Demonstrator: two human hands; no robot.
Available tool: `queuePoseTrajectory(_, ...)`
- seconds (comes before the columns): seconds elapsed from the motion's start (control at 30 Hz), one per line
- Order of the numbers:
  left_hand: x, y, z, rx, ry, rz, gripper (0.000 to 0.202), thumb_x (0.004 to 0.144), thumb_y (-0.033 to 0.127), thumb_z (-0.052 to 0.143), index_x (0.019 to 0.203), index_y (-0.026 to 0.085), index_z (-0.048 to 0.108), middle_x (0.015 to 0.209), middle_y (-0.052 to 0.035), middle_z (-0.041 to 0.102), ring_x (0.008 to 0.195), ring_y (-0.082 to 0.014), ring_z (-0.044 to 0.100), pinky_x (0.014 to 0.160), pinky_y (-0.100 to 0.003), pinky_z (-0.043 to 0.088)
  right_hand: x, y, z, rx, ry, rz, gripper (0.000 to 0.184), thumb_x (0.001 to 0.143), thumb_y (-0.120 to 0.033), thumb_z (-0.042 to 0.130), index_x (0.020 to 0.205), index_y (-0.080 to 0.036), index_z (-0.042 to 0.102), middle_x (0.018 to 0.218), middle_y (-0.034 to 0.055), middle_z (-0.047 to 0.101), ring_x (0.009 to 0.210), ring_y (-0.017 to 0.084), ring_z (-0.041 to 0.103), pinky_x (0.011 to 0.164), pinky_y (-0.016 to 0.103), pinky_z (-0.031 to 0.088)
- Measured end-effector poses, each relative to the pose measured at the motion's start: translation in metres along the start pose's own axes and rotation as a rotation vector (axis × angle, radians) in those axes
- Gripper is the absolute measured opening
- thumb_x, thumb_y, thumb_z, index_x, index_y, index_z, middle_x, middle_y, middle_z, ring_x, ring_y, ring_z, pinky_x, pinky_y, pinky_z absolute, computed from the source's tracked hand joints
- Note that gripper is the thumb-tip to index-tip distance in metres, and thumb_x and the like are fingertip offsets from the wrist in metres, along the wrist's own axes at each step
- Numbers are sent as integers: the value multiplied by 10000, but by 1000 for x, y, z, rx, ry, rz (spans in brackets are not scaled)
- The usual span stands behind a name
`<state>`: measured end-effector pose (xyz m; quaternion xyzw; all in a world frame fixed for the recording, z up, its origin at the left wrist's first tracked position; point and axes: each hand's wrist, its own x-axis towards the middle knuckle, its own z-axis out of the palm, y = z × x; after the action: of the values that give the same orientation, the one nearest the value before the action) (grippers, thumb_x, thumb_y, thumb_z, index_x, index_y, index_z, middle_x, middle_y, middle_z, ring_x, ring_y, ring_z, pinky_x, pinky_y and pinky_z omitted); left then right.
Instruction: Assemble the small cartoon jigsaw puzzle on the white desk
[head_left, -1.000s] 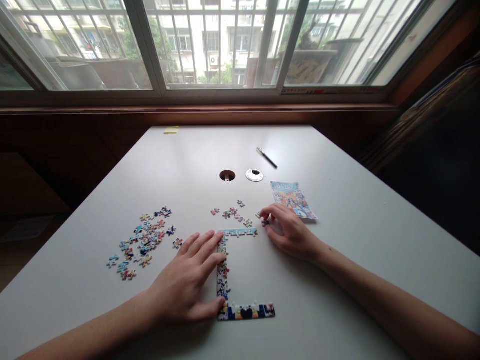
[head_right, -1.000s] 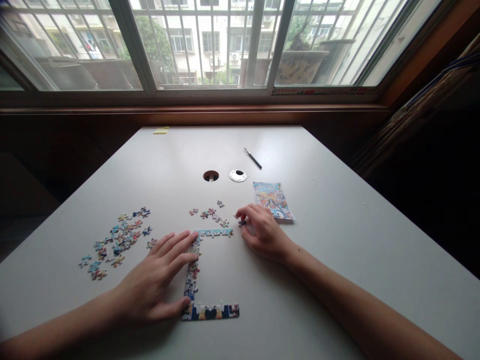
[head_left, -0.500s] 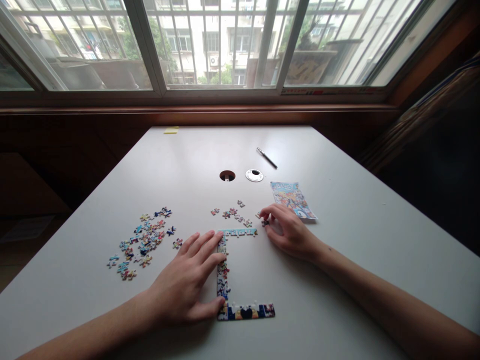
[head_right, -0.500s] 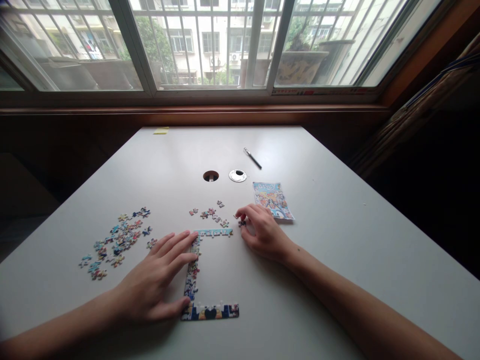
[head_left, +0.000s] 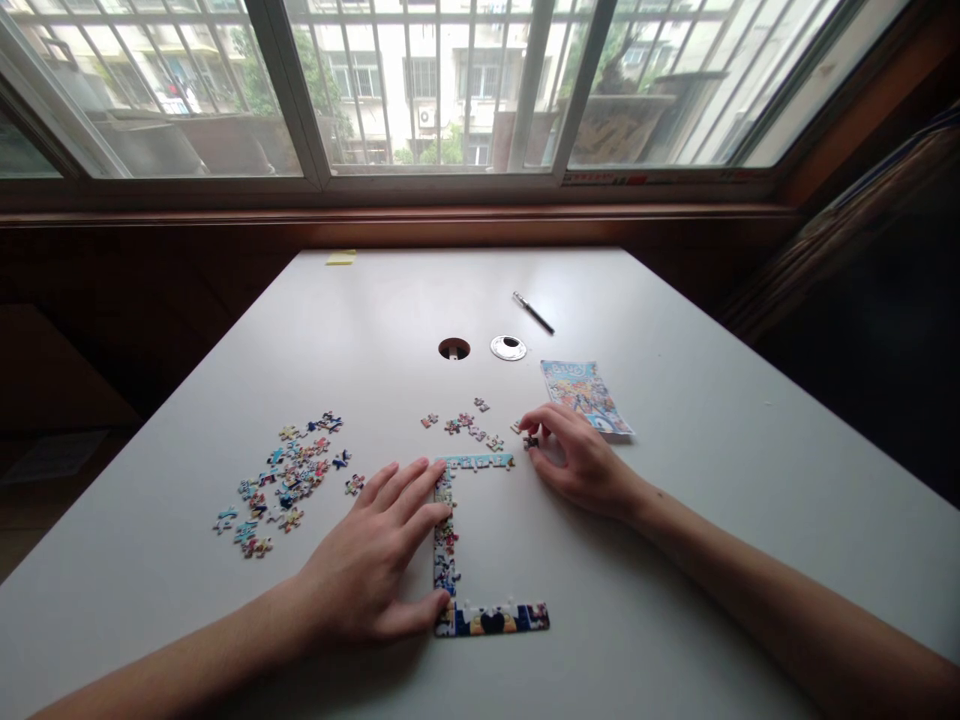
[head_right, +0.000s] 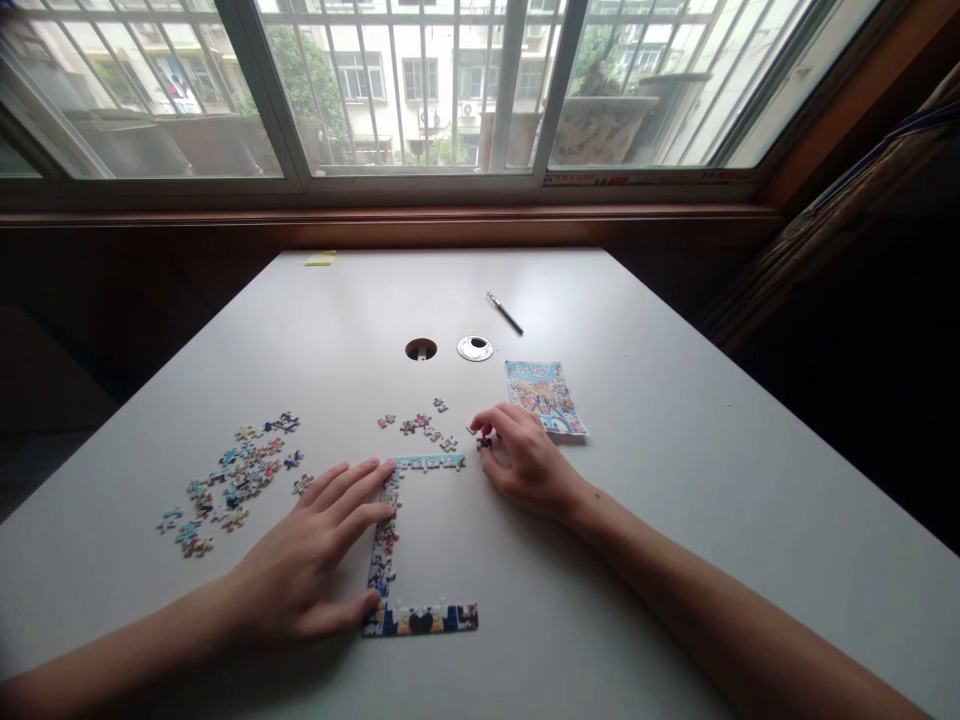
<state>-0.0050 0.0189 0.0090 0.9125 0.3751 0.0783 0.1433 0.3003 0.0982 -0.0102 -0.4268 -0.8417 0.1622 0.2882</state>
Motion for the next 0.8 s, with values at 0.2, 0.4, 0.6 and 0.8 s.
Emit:
queuePoseTrajectory(0.2, 0, 0, 0, 12, -13, 2, 604, 802, 497, 642, 1321, 237, 475, 1628, -95, 193, 1489, -349, 199, 1203, -569, 179, 1, -1, -1, -10, 2, -14, 336, 761, -48, 559, 1055, -209, 585, 972, 55, 622, 906, 215, 575, 859, 364, 435)
queuePoseTrajectory(0.4, 1, 1, 0, 12, -24, -2, 600, 808, 493, 638, 1323, 234, 473, 1630, -91, 187, 1490, -355, 191, 1207, -573, 166, 0, 1, 0, -6, 5, -14, 327, 768, -59, 557, 1061, -203, 575, 956, 59, 625, 888, 211, 576, 860, 372, 438)
queuePoseTrajectory(0.6, 1, 0, 1, 32, -33, 3, 597, 816, 504, 624, 1323, 231, 466, 1630, -100, 180, 1497, -343, 173, 1203, -577, 169, -1, 2, 1, 5, 17, -9, 361, 761, -65, 561, 1092, -208, 563, 966, 62, 620, 892, 216, 582, 854, 374, 453)
queuePoseTrajectory(0.8, 1, 0, 0, 39, -41, -3, 595, 815, 501, 622, 1321, 231, 467, 1632, -95, 176, 1499, -342, 167, 1205, -571, 170, -2, 3, 1, 32, 35, -3, 467, 738, -50, 565, 1173, -213, 517, 988, 66, 621, 907, 228, 586, 865, 396, 468)
